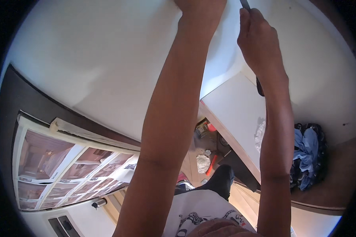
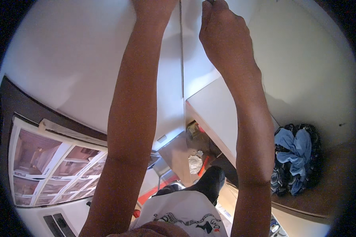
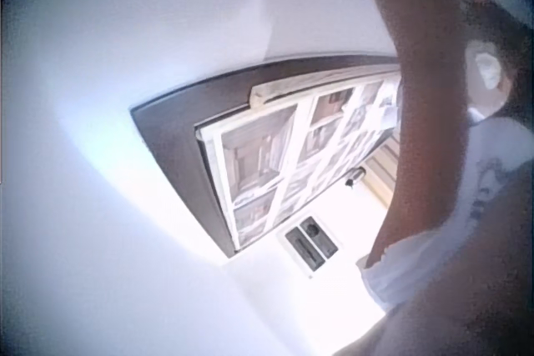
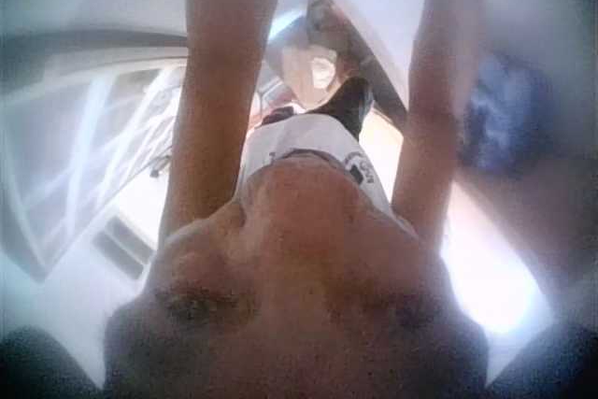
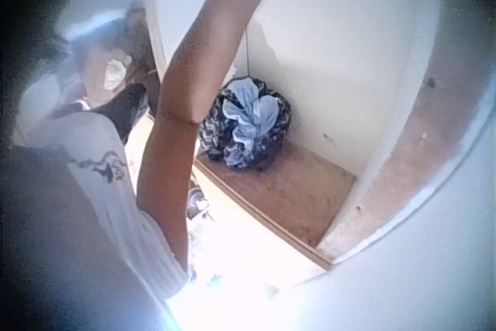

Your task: The person uses a screwdriver to tighten screws on a white wall cabinet, then wipes the cabinet surface with a cloth. The person works on the upper cabinet while standing in a room under renovation.

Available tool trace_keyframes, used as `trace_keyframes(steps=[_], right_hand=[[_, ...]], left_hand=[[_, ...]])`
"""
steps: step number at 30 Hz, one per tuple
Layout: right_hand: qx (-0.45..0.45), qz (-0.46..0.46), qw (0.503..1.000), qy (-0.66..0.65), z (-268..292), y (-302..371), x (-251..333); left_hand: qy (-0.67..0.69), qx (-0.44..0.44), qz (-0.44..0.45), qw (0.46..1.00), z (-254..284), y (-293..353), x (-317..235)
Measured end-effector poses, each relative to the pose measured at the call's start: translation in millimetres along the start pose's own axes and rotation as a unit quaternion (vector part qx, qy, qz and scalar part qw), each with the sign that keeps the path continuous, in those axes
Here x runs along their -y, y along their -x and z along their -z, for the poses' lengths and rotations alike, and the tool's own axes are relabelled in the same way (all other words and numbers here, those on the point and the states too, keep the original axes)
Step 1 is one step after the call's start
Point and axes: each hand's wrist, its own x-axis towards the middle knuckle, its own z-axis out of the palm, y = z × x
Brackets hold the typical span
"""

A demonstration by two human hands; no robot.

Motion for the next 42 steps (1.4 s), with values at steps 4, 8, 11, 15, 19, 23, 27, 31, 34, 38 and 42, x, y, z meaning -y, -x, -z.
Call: trace_keyframes(steps=[4,8,11,15,19,23,27,31,34,38,42], right_hand=[[-0.031,0.061,0.997,-0.025,-20.6,-6.9,-13.2],[-0.035,0.062,0.997,-0.031,-16.7,-1.3,-18.5],[-0.031,0.064,0.997,-0.027,-15.6,4.2,-27.8],[-0.016,0.074,0.997,-0.024,-12.6,8.9,-19.9],[-0.010,0.040,0.999,-0.001,-17.0,8.2,-17.5],[-0.046,0.080,0.996,0.008,-25.6,3.7,-21.5],[-0.047,0.074,0.996,-0.012,-39.9,-4.8,-30.7],[-0.034,0.081,0.994,-0.063,-20.4,1.0,-26.3],[-0.045,0.101,0.990,-0.093,-10.5,7.1,-41.2],[-0.030,0.074,0.993,-0.089,-8.8,6.4,-46.0],[-0.028,0.096,0.993,-0.067,-11.0,6.4,-48.7]], left_hand=[[-0.095,-0.166,-0.130,0.973,-20.5,-9.5,25.8],[-0.064,-0.044,-0.056,0.995,-9.3,-9.2,19.9],[-0.040,-0.031,-0.059,0.997,-9.4,-5.7,23.8],[-0.027,-0.019,-0.019,0.999,-7.3,-2.9,20.2],[-0.058,-0.025,-0.041,0.997,-8.4,-2.7,21.0],[-0.084,-0.059,-0.065,0.993,-11.3,-5.5,23.0],[-0.114,-0.089,-0.083,0.986,-19.3,-10.3,32.4],[-0.047,-0.003,-0.055,0.997,-8.7,-12.1,30.6],[-0.053,0.001,-0.065,0.996,-5.5,-14.0,26.7],[-0.089,-0.011,-0.067,0.994,-10.0,-11.3,26.1],[-0.086,-0.018,-0.091,0.992,-13.3,-7.6,28.3]])
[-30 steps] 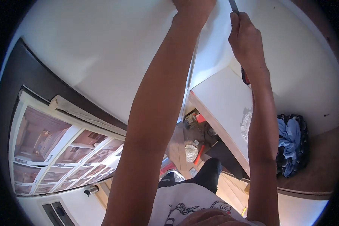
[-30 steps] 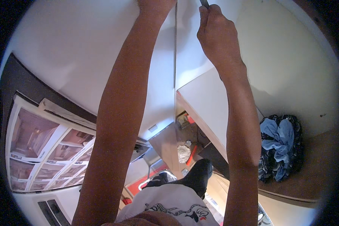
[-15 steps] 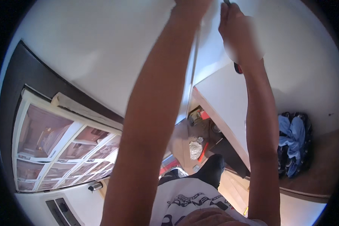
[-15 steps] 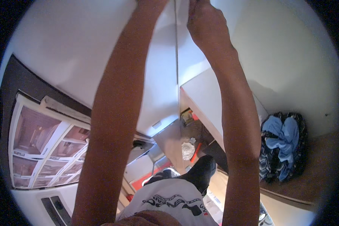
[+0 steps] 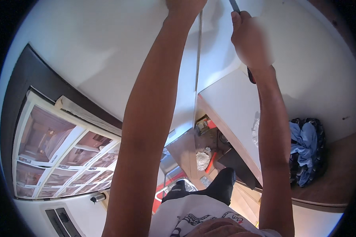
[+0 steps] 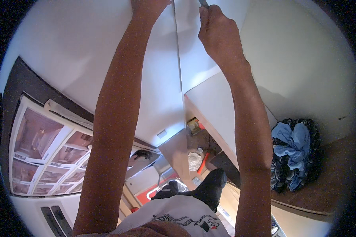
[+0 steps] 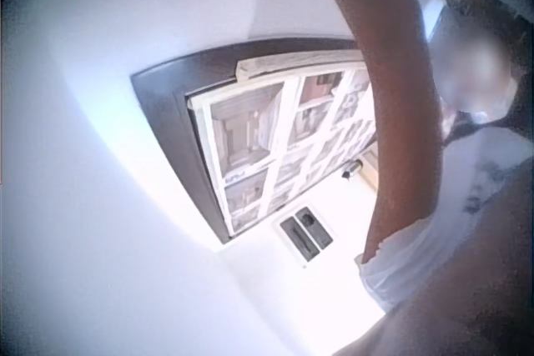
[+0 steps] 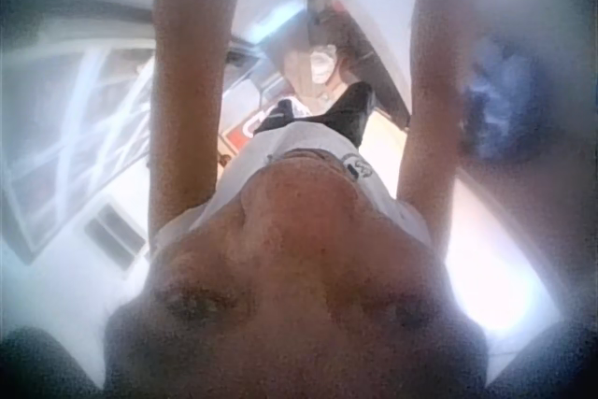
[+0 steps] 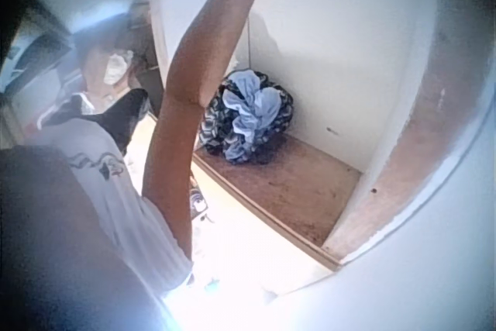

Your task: The person uses a screwdriver to tighten screws on a white wall cabinet, then wipes the cabinet surface with a cloth. The person works on the upper cabinet while standing in a room under renovation.

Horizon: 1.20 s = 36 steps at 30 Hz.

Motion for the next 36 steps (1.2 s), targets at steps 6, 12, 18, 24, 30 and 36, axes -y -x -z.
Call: trace_keyframes(steps=[6,12,18,24,30,36], right_hand=[[0.025,-0.035,0.999,0.017,-6.1,6.2,17.7],[0.042,-0.057,0.997,0.040,-15.9,6.7,19.2],[-0.027,0.001,0.999,0.024,-43.9,-0.9,8.0],[-0.004,-0.041,0.998,-0.042,-12.1,3.5,-4.2],[0.060,-0.142,0.965,-0.214,11.7,23.7,14.7],[0.041,-0.066,0.986,-0.150,-4.8,13.9,-2.1]], left_hand=[[0.026,-0.006,-0.034,0.999,3.2,0.3,4.2],[-0.026,-0.018,-0.048,0.998,3.0,4.2,1.2],[-0.021,-0.036,-0.042,0.998,-2.7,2.9,9.1],[0.066,0.034,0.063,0.995,-2.6,5.0,0.5],[0.084,0.003,0.043,0.995,-0.2,27.7,18.9],[0.137,-0.016,0.112,0.984,-9.3,28.6,10.4]])
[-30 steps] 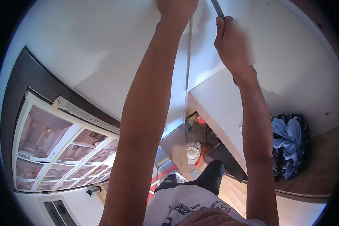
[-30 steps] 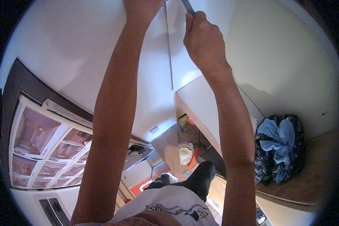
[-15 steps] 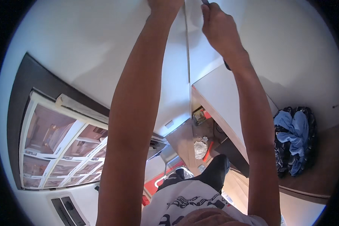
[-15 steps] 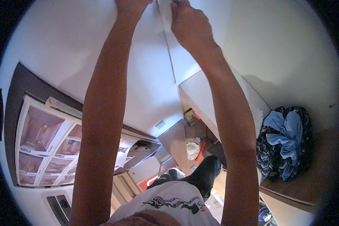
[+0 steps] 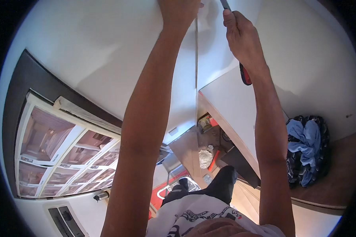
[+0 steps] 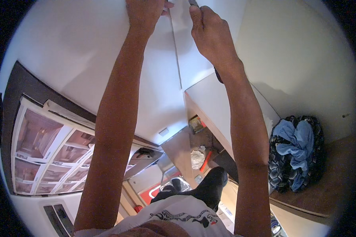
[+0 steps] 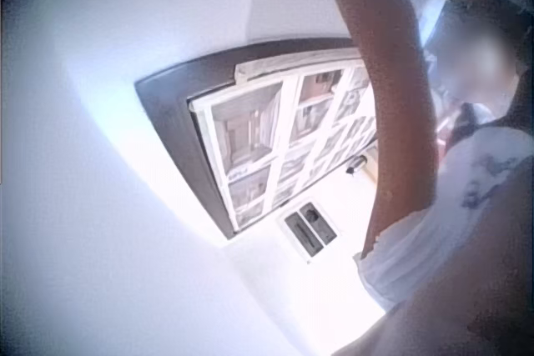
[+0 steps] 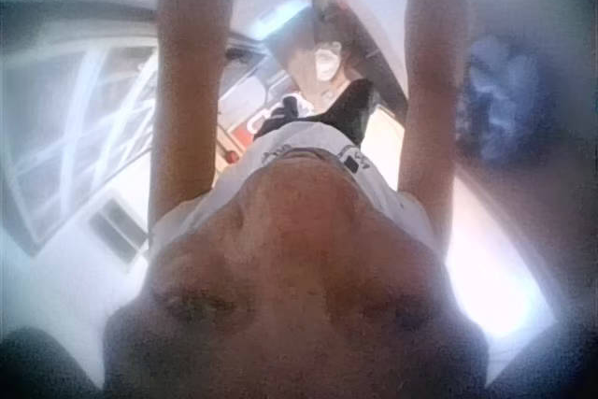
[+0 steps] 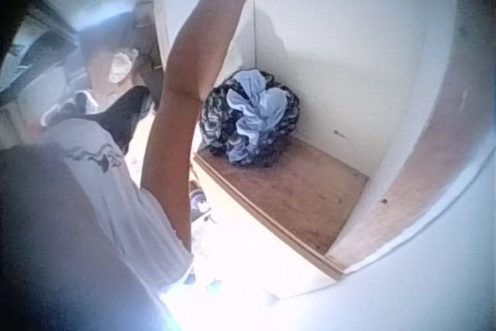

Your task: The person uses a screwdriver to tighten screws on a white wall cabinet, then wipes the cabinet surface with a cloth. The person works on the upper cabinet while standing in a room under renovation.

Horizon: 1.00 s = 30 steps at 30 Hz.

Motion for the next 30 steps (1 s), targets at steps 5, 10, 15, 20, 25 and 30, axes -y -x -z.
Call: trace_keyframes(steps=[5,10,15,20,25,30], right_hand=[[0.022,-0.030,0.999,0.033,-6.6,-3.7,10.0],[0.020,-0.043,0.998,0.041,-18.0,-4.2,6.4],[0.015,-0.044,0.998,0.050,-19.4,-7.0,5.3],[-0.005,-0.035,0.999,0.036,-30.0,-10.8,1.9],[0.002,-0.023,0.998,0.061,-19.5,-4.8,-0.6],[0.034,-0.050,0.996,0.063,-18.8,4.5,5.1]], left_hand=[[-0.191,-0.016,-0.120,0.974,5.1,-7.2,-6.3],[-0.086,-0.008,-0.067,0.994,1.4,-5.5,-5.5],[-0.076,-0.003,-0.093,0.993,4.6,-11.1,-5.1],[-0.047,-0.003,-0.086,0.995,2.8,-15.9,-4.2],[-0.092,0.022,-0.063,0.994,2.4,-10.6,-4.7],[-0.034,-0.016,-0.045,0.998,-1.1,4.0,-0.3]])
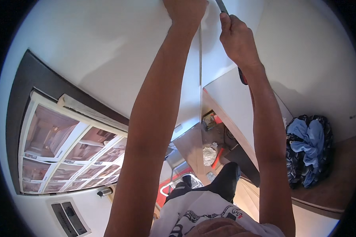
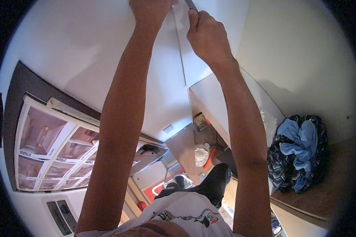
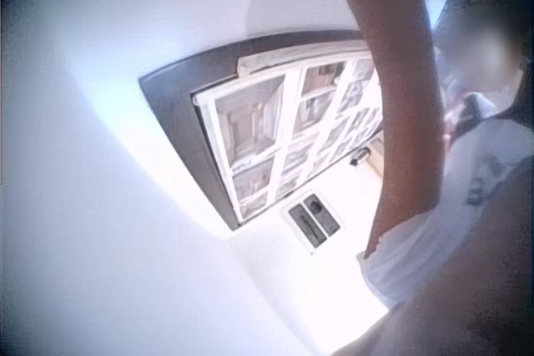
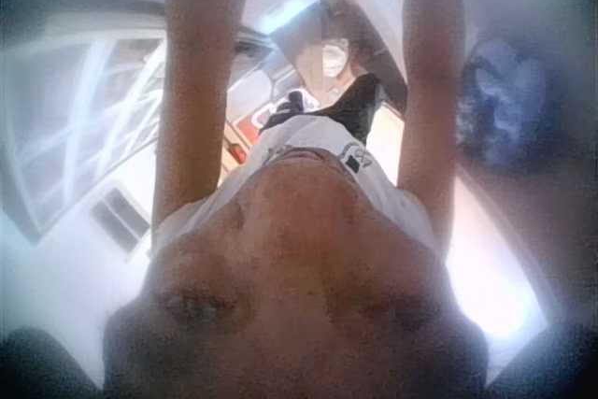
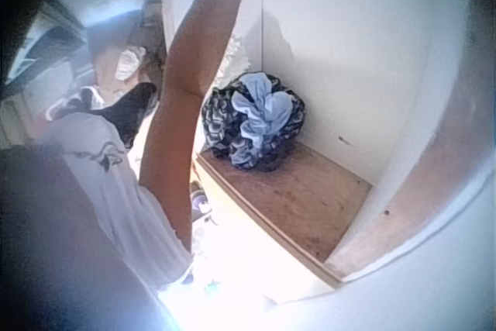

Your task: The person uses a screwdriver to tighten screws on a white wall cabinet, then wipes the cabinet surface with a cloth. The person works on the upper cabinet while standing in a room under renovation.

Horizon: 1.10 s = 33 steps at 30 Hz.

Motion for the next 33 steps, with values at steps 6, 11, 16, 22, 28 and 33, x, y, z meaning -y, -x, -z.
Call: trace_keyframes(steps=[6,11,16,22,28,33], right_hand=[[-0.021,-0.001,1.000,0.021,-15.9,-8.7,-9.4],[-0.075,0.070,0.994,-0.040,-25.4,-14.5,-15.9],[-0.002,0.005,0.999,-0.033,-10.4,1.2,-16.3],[-0.006,0.009,1.000,-0.002,-7.9,5.7,-16.4],[-0.034,0.015,0.999,0.001,-28.2,-2.9,-19.0],[-0.024,0.022,0.999,0.014,-19.0,0.0,-21.1]], left_hand=[[-0.030,0.012,-0.046,0.998,2.0,-0.6,-1.9],[-0.015,-0.007,0.003,1.000,-3.7,-9.4,1.7],[-0.044,0.028,0.015,0.999,-2.7,2.1,6.9],[-0.047,0.011,-0.007,0.999,-3.3,8.4,8.7],[-0.058,0.008,0.000,0.998,-0.4,4.2,11.6],[-0.032,0.016,0.044,0.998,-2.2,6.7,8.0]])
